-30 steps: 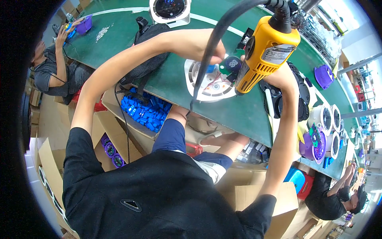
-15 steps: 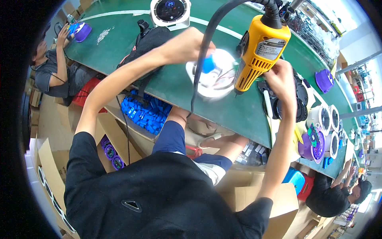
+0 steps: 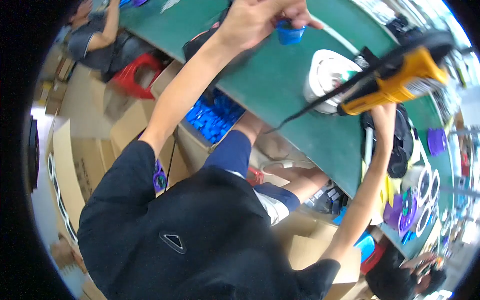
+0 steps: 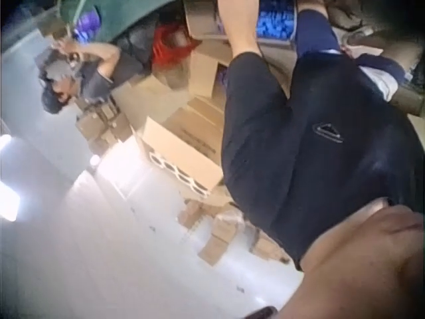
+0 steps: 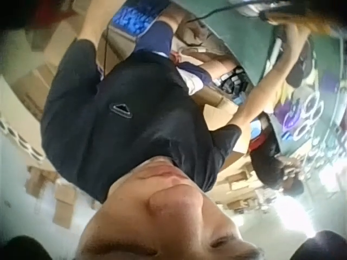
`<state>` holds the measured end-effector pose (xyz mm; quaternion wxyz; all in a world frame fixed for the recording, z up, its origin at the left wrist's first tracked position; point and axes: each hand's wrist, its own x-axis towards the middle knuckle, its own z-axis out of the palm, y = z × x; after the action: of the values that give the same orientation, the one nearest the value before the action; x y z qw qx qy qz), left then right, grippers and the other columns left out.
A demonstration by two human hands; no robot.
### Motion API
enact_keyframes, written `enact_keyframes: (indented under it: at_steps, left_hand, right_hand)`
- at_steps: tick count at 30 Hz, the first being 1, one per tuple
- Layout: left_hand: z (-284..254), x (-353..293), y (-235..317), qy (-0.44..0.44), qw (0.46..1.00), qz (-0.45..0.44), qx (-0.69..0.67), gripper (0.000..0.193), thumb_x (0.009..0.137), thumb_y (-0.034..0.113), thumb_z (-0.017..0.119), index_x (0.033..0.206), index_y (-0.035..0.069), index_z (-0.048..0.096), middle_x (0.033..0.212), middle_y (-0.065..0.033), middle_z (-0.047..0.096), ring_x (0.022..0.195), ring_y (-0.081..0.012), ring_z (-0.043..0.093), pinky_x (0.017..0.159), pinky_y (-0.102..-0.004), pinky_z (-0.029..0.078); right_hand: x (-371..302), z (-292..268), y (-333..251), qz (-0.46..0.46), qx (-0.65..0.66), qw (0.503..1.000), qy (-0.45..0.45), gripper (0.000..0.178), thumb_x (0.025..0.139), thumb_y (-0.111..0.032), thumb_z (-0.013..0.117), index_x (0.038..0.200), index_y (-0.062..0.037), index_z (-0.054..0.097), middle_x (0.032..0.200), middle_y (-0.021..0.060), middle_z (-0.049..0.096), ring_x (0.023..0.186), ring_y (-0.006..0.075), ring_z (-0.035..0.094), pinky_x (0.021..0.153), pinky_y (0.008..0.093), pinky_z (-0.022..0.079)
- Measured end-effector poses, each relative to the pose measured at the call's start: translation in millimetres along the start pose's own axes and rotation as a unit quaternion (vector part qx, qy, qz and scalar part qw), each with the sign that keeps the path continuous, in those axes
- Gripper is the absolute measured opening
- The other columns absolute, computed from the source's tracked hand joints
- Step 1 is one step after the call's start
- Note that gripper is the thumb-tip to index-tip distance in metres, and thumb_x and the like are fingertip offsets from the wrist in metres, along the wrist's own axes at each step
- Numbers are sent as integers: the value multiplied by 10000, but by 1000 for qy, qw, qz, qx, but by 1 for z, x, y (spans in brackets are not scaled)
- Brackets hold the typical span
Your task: The person assembles a small circular electronic device by hand, securing its plastic housing, electronic circuit, and fan blade with screws using a power drill.
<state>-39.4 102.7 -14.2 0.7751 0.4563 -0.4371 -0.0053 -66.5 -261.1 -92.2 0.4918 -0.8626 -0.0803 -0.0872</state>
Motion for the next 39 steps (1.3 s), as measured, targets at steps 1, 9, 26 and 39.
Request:
enact_keyframes:
  at_steps: [1, 9, 26, 39]
  left_hand:
    - [8, -17, 20, 4, 985, -12, -173, 233, 1033, 100, 469, 1195, -47, 551, 755, -2, 510, 663, -123, 581, 774, -357, 557]
    - [-12, -228, 18, -68, 839, -523, 129, 213, 964, 180, 591, 997, -8, 685, 658, -24, 610, 491, -71, 551, 429, -231, 431]
    - [20, -162, 39, -121, 880, -354, 293, 161, 860, 150, 672, 902, -4, 697, 805, -122, 702, 742, -259, 684, 700, -353, 539]
    - [45, -47, -106, -119, 708, 133, 683, 383, 862, 311, 669, 1242, 259, 665, 1301, -143, 611, 1194, -335, 578, 979, -442, 482]
  right_hand:
    - [-2, 7, 2, -7, 8, 1000, 26, 346, 935, -242, 681, 1196, -19, 634, 965, 17, 651, 875, 91, 605, 769, 260, 497]
    - [-1, 37, -10, -55, 5, 995, 84, 306, 947, -170, 622, 1187, 20, 620, 1042, 66, 649, 938, 144, 587, 873, 286, 466]
    - [-61, 54, -151, -179, 256, 947, -76, 779, 880, -184, 691, 1500, -12, 252, 1171, 219, 590, 1030, 269, 617, 907, 379, 515]
    - [-111, 14, -140, -215, 325, 912, 132, 479, 832, -17, 652, 1249, -13, 417, 832, 107, 583, 713, 176, 594, 606, 296, 508]
